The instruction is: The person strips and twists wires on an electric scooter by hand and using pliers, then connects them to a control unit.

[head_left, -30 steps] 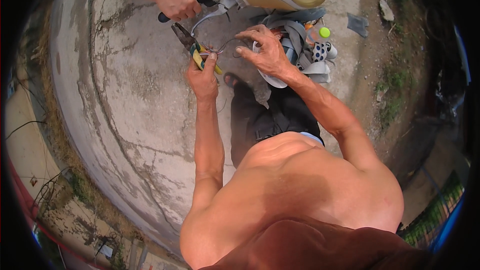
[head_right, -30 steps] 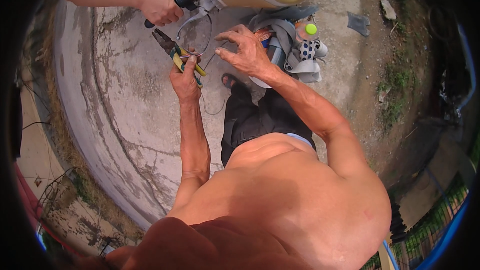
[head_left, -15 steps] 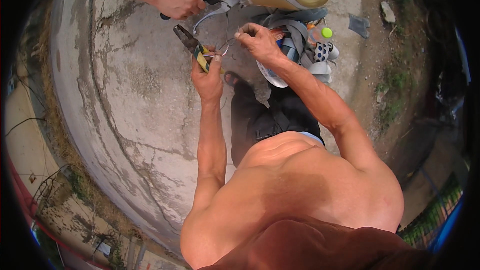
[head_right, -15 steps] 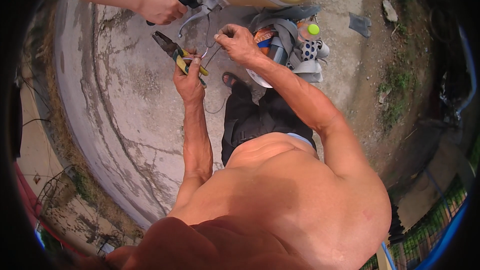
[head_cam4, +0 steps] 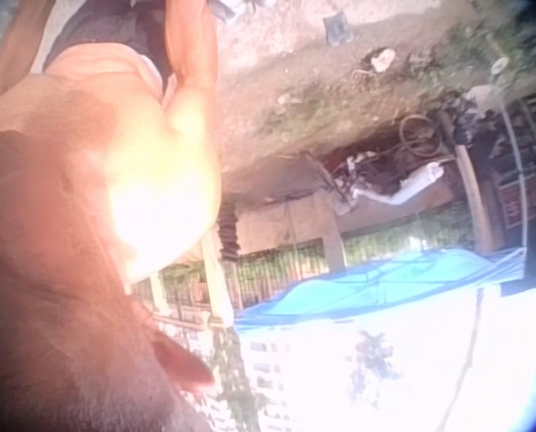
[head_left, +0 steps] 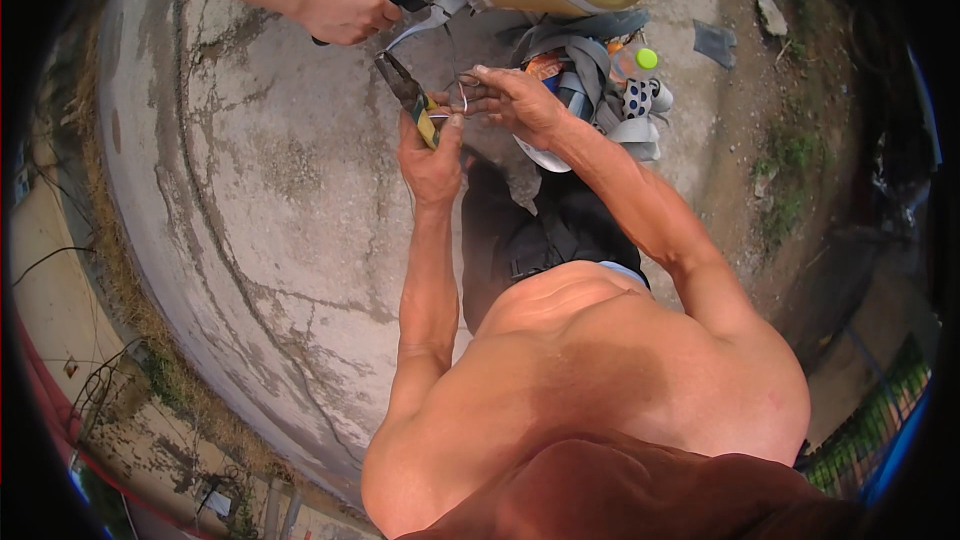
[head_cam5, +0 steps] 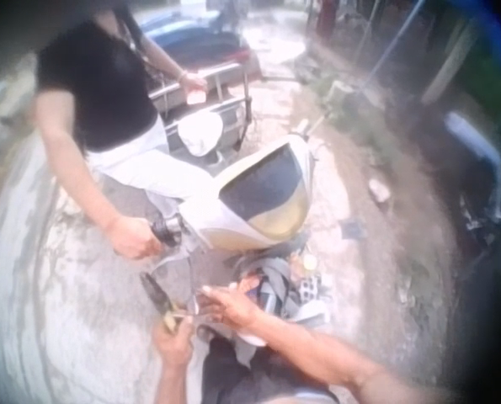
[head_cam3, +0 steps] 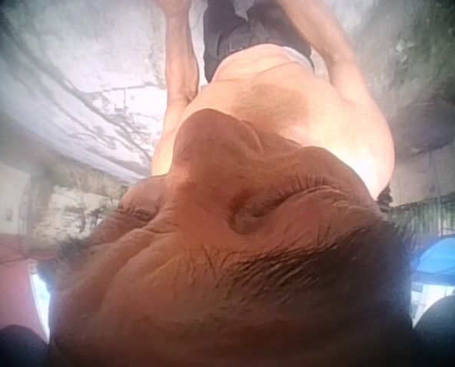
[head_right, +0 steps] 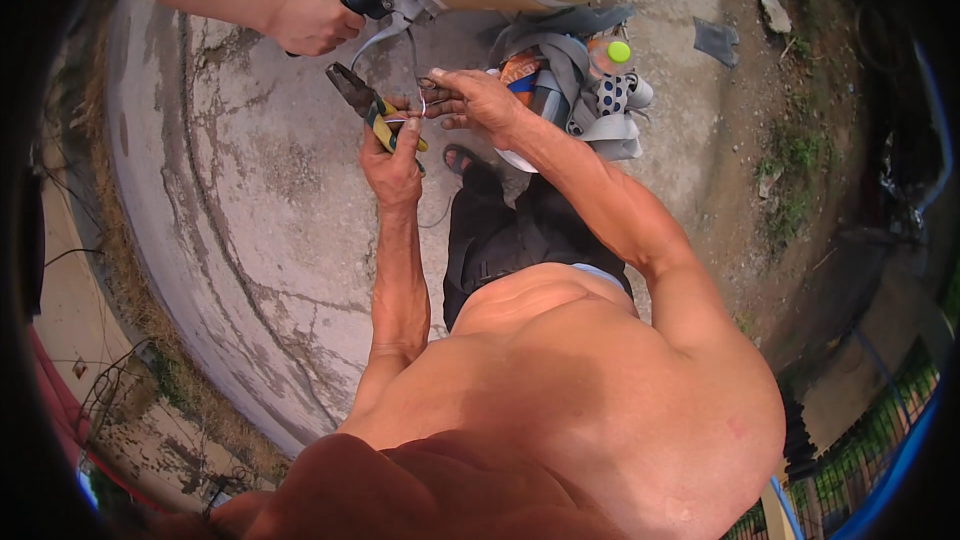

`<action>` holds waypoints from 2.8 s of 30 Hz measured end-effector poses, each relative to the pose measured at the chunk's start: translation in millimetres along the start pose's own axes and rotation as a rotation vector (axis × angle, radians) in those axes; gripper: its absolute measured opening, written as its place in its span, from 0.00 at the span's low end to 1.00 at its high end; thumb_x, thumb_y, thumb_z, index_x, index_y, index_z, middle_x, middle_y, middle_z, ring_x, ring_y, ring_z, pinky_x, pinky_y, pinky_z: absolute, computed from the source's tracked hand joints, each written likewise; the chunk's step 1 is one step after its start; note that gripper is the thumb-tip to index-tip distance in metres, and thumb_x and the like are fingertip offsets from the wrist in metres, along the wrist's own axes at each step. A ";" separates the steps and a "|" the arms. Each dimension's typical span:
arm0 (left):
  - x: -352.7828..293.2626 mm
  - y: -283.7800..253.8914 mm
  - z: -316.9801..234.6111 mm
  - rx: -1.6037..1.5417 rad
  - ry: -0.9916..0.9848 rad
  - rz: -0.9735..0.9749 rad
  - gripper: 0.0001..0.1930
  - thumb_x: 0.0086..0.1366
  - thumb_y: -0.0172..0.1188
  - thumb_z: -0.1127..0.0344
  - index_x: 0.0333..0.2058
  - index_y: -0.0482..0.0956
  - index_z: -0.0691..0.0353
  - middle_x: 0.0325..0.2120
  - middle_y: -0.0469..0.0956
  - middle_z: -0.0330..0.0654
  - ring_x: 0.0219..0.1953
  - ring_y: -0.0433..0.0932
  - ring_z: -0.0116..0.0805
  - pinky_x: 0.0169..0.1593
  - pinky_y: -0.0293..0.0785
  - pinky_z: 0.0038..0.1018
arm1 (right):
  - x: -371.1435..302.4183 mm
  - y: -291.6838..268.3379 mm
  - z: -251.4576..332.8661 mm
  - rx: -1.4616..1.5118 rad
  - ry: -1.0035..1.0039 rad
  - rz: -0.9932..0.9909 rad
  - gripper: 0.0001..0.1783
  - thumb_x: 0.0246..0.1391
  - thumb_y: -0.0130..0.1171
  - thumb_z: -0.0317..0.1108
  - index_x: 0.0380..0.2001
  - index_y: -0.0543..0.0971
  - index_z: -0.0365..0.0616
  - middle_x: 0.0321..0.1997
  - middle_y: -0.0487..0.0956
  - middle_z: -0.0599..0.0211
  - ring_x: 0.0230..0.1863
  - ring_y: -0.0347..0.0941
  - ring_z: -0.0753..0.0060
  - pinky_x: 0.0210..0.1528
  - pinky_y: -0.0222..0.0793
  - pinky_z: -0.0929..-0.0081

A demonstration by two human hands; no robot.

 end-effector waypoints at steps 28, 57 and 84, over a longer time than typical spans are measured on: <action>24.1 -0.2 7.0 0.118 0.112 0.025 0.17 0.66 0.64 0.75 0.52 0.80 0.75 0.60 0.69 0.51 0.62 0.74 0.46 0.63 0.72 0.39 | -13.4 15.3 31.4 -1.147 -0.937 -0.092 0.11 0.52 0.67 0.35 0.33 0.81 0.37 0.35 0.82 0.52 0.40 0.79 0.42 0.42 0.74 0.54; 53.7 6.4 15.8 -0.289 -0.161 -0.042 0.14 0.73 0.59 0.70 0.53 0.77 0.72 0.43 0.81 0.44 0.42 0.81 0.34 0.47 0.78 0.28 | 28.8 18.4 25.0 -0.300 0.059 0.230 0.07 0.64 0.63 0.35 0.32 0.77 0.47 0.22 0.70 0.76 0.16 0.56 0.84 0.17 0.48 0.79; -48.9 -16.8 56.1 -0.074 -0.401 0.112 0.25 0.72 0.62 0.60 0.61 0.76 0.70 0.54 0.80 0.46 0.51 0.77 0.33 0.56 0.72 0.30 | 37.1 29.5 8.8 -0.875 -0.341 -0.016 0.15 0.63 0.65 0.38 0.40 0.82 0.34 0.29 0.84 0.62 0.29 0.80 0.75 0.33 0.75 0.71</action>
Point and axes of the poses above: each hand's wrist, its own x-axis towards the middle knuckle, its own y-axis out of the palm, z = x × y, the point moved 2 cm from there along x, towards the middle knuckle
